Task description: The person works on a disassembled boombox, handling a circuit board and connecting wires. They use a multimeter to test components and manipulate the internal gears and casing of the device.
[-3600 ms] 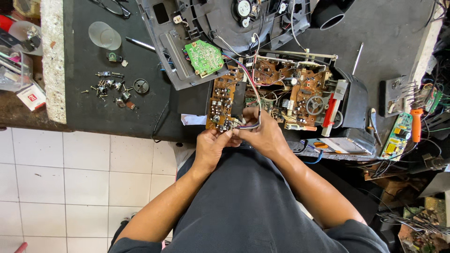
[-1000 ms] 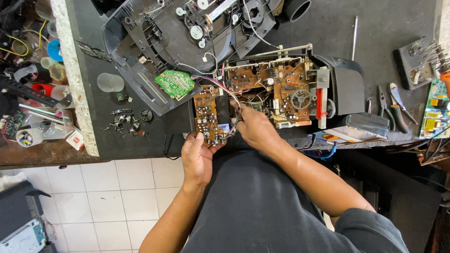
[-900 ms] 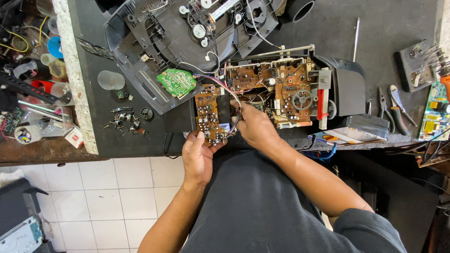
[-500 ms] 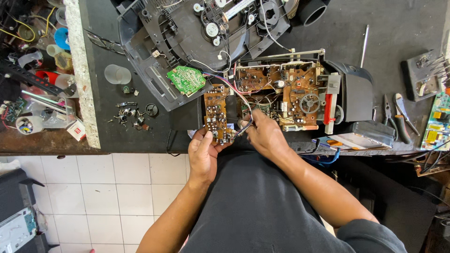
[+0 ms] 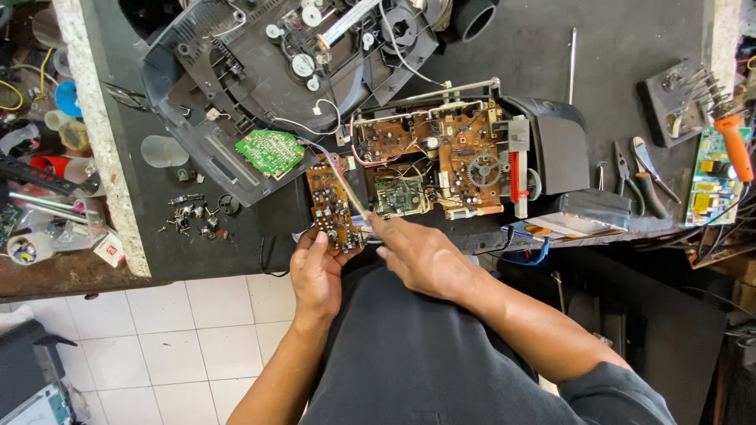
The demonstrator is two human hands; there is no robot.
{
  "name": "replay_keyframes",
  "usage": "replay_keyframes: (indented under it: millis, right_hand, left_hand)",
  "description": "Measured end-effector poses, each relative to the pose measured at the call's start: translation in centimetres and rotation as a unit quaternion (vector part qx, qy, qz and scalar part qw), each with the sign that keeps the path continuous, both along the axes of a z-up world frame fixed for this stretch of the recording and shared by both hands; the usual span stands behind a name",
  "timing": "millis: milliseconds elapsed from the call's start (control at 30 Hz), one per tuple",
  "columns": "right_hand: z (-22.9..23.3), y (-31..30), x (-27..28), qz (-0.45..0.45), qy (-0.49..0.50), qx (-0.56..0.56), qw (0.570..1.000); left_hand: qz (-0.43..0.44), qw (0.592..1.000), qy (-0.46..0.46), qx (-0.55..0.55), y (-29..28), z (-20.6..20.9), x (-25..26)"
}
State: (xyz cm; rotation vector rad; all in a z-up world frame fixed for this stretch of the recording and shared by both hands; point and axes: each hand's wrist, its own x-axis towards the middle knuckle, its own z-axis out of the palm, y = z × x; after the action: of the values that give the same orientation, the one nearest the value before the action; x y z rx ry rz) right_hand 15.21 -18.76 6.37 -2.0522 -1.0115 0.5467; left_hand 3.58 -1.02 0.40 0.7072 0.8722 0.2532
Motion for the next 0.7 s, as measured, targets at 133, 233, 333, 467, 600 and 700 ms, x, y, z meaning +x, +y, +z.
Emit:
replay_keyframes:
  millis: [133,233,333,467,600,700]
  right_hand:
    - [2.4,0.8,0.2,0.086,0.012,0.024,0.996]
    - [3.7,1.1,0.2,0.137,0.006,0.039,0.990]
    - [3.3,0.6,0.0,0.170,0.032,0.050,0.984]
    - [3.8,0.3,0.6,0.182,0.109,0.052,0.976]
    - [4.4,-0.1,0.7,0.152,0.159,0.049,0.974]
    - [4.3,-0.8,0.8,0.129,0.159,0.030,0.978]
  left_hand:
    - [-0.003,1.000,0.009,0.007,-0.1,-0.6,0.0]
    - [0.012,1.000,0.019,0.010,0.1,-2.2,-0.7]
    - [0.029,0.999,0.024,0.012,0.2,-3.1,-1.0]
    - [0.031,0.999,0.022,0.014,0.1,-2.4,-0.7]
    - [0.013,1.000,0.009,-0.006,0.1,-1.0,-0.3]
    - [0.011,1.000,0.011,0.001,0.0,0.2,-0.1]
